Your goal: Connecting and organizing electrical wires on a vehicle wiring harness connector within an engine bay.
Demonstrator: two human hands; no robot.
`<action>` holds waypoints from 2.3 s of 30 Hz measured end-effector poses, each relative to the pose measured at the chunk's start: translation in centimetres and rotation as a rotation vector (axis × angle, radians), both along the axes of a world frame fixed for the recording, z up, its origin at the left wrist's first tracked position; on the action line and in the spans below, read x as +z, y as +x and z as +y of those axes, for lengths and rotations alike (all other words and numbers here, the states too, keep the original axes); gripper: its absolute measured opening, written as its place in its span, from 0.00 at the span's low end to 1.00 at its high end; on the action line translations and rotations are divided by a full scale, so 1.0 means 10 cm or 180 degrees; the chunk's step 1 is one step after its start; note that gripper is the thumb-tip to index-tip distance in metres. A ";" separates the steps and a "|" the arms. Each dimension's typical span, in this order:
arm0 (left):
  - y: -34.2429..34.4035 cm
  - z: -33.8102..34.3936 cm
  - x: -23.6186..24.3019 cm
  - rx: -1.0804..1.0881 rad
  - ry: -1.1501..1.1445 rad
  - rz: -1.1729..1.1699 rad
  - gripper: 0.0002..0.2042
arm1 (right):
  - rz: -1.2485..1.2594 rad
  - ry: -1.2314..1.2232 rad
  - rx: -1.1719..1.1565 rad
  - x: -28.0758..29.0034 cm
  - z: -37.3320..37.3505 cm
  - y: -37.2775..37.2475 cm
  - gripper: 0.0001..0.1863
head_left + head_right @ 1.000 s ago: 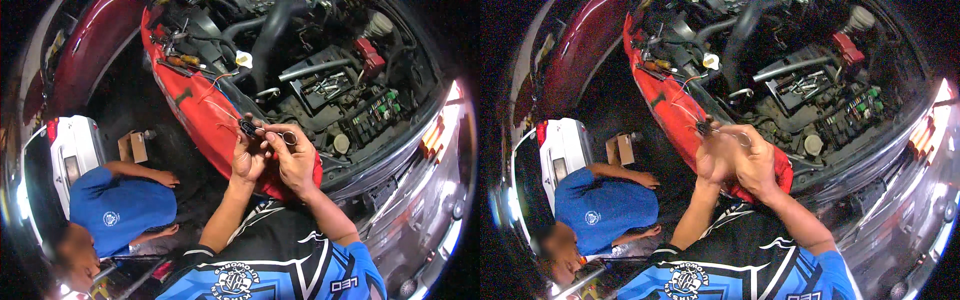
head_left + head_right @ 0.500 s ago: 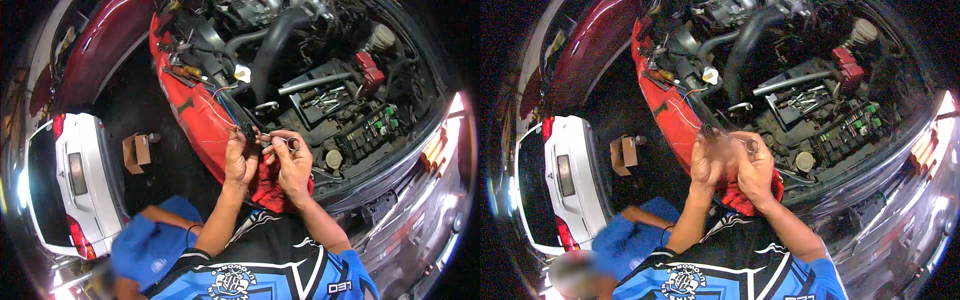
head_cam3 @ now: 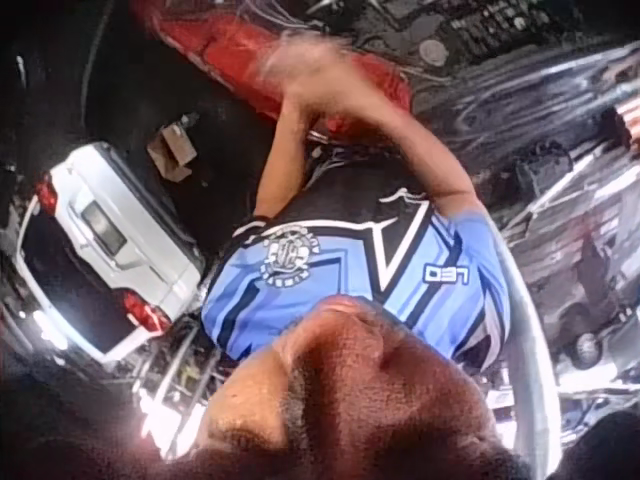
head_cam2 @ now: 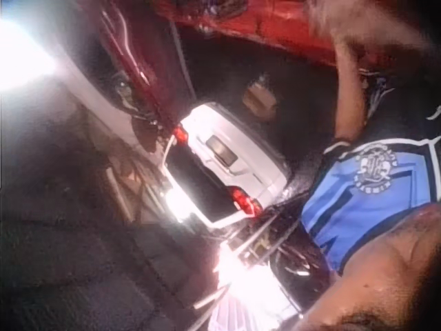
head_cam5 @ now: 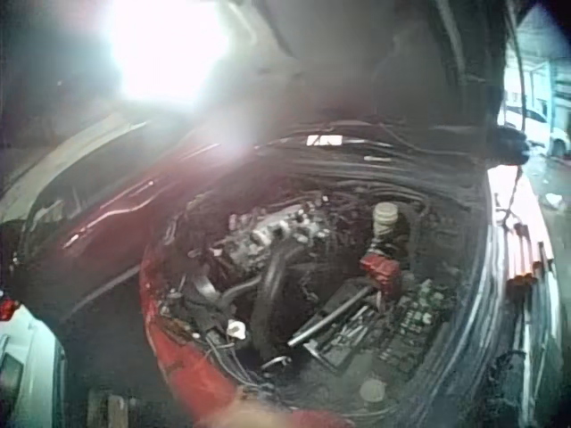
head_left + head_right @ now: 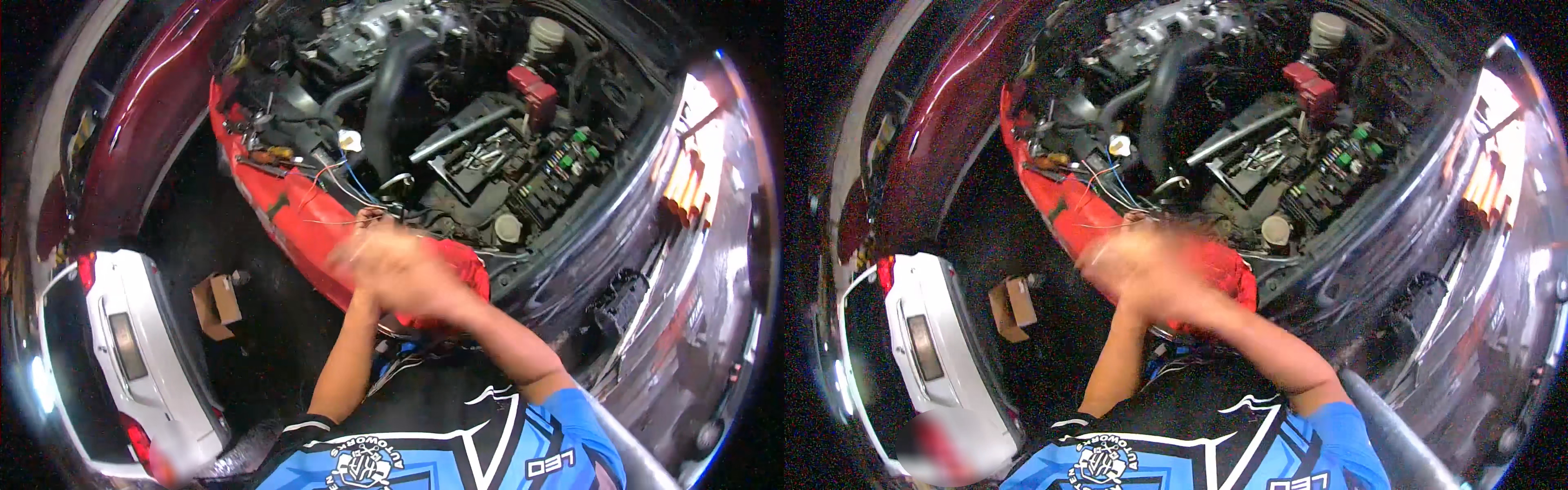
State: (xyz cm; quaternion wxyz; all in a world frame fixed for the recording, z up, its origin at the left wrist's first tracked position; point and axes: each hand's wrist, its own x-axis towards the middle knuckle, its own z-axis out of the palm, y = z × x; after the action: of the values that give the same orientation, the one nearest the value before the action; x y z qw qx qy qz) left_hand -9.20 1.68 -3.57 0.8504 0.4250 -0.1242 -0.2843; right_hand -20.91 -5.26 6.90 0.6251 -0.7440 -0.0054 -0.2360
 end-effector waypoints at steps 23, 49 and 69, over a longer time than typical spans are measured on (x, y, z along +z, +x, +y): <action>0.02 -0.26 0.25 -0.0758 -0.0839 0.2299 0.21 | 0.0705 0.0563 -0.1705 -0.04 -0.39 0.08 0.10; 0.02 -0.09 0.27 -0.0587 -0.0890 0.2520 0.20 | 0.0514 0.1093 -0.1632 -0.30 -0.26 0.31 0.08; -0.02 -0.03 0.21 -0.0472 -0.1275 0.2759 0.20 | 0.0621 0.1087 -0.1655 -0.27 -0.26 0.30 0.08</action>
State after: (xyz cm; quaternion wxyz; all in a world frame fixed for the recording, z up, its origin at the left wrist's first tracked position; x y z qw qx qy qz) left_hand -9.43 1.39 -1.51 0.8664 0.0852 0.1594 -0.4656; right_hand -17.92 -7.82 4.19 0.6572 -0.6240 0.2843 -0.3128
